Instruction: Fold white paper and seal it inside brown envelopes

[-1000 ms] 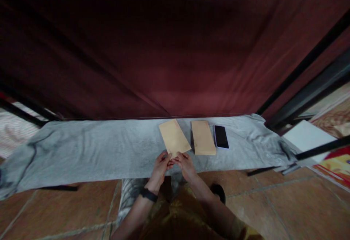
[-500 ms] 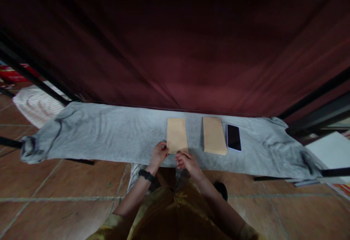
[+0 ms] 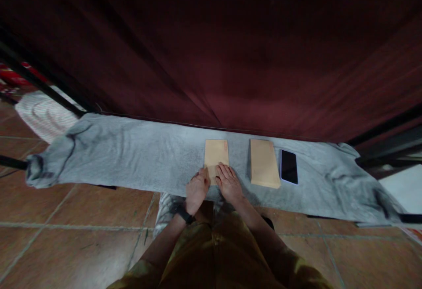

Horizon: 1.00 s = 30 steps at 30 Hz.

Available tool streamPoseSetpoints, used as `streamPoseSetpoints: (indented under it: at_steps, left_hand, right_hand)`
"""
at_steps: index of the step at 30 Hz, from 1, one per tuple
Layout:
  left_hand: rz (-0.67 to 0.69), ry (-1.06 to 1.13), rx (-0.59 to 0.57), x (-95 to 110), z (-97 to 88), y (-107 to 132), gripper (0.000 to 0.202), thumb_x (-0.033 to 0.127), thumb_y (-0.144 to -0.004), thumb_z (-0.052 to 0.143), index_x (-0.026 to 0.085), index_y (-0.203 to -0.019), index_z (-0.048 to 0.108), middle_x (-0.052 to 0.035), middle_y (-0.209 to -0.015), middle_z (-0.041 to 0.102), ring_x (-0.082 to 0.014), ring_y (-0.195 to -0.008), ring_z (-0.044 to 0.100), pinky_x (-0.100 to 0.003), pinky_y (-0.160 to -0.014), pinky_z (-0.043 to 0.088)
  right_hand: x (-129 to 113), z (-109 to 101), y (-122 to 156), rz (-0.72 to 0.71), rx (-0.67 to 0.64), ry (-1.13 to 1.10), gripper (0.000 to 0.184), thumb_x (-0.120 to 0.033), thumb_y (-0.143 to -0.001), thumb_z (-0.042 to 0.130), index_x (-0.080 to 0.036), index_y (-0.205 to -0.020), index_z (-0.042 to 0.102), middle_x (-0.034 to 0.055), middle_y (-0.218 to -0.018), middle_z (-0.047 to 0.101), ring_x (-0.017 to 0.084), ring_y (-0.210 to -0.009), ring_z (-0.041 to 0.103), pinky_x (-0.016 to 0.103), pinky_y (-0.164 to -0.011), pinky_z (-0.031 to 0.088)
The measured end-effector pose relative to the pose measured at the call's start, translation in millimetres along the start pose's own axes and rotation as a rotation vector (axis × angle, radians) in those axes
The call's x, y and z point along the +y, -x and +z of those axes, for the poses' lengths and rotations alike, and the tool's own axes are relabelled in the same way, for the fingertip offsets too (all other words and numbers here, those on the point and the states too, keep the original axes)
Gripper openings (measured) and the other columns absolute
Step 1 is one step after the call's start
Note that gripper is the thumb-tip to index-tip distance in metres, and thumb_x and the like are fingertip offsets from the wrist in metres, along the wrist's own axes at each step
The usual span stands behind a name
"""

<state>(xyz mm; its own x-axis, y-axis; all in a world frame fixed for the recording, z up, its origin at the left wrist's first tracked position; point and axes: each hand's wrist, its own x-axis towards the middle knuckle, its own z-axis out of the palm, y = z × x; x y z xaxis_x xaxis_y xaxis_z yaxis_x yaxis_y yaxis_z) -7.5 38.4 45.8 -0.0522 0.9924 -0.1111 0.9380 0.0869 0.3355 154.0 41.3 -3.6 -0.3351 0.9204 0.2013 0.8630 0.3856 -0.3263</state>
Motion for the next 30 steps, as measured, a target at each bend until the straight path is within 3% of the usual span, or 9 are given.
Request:
streamPoseSetpoints:
  at_steps: [3,5,8,15,21,30]
  left_hand:
    - [0.297,-0.062,0.165,0,12.7,9,0.027,0.019,-0.099,0.043,0.017,-0.120,0.061,-0.0140,-0.117,0.068,-0.0257,-0.109,0.066,-0.039,-0.095,0.052]
    - [0.500,-0.032,0.197,-5,25.0,14,0.029,0.022,-0.101,0.043,0.018,-0.123,0.061,-0.0137,-0.127,0.065,-0.0253,-0.121,0.062,-0.042,-0.105,0.049]
    - [0.648,-0.035,0.213,-16,41.6,21,0.039,0.027,-0.102,0.045,0.015,-0.138,0.055,-0.0131,-0.144,0.058,-0.0256,-0.138,0.050,-0.044,-0.116,0.041]
    - [0.721,-0.121,0.165,-26,47.4,23,0.050,0.041,-0.102,0.048,0.026,-0.150,0.048,-0.0025,-0.160,0.043,-0.0256,-0.153,0.028,-0.047,-0.125,0.028]
    - [0.704,-0.099,0.110,-24,44.0,23,0.050,0.037,-0.102,0.050,0.028,-0.150,0.047,-0.0032,-0.163,0.038,-0.0279,-0.154,0.026,-0.048,-0.123,0.031]
    - [0.701,-0.063,0.104,-23,38.9,25,0.049,0.037,-0.102,0.050,0.030,-0.150,0.048,-0.0035,-0.163,0.038,-0.0278,-0.153,0.028,-0.049,-0.123,0.031]
  right_hand:
    - [2,0,1,-0.008,0.012,-0.012,0.048,-0.030,-0.106,0.039,-0.014,-0.151,0.046,0.0109,-0.160,0.041,0.024,-0.149,0.037,0.046,-0.124,0.028]
    - [5,-3,0,-0.018,0.012,-0.042,0.046,-0.027,-0.106,0.037,-0.014,-0.148,0.049,0.0109,-0.158,0.044,0.023,-0.147,0.039,0.045,-0.123,0.030]
    - [12,-8,-4,-0.055,-0.011,-0.090,0.044,-0.021,-0.105,0.035,-0.014,-0.145,0.054,0.0107,-0.154,0.050,0.020,-0.144,0.044,0.042,-0.122,0.033]
    - [30,-7,-32,-0.095,-0.070,-0.007,0.049,-0.028,-0.106,0.036,-0.017,-0.153,0.043,0.0092,-0.161,0.039,0.021,-0.150,0.035,0.044,-0.124,0.028]
    - [51,4,-68,-0.032,-0.073,0.047,0.057,-0.036,-0.105,0.038,-0.016,-0.158,0.032,0.0105,-0.164,0.032,0.023,-0.152,0.030,0.047,-0.125,0.020]
    - [66,4,-110,0.058,-0.022,0.106,0.060,-0.041,-0.105,0.035,-0.014,-0.159,0.032,0.0143,-0.162,0.035,0.027,-0.151,0.032,0.052,-0.125,0.017]
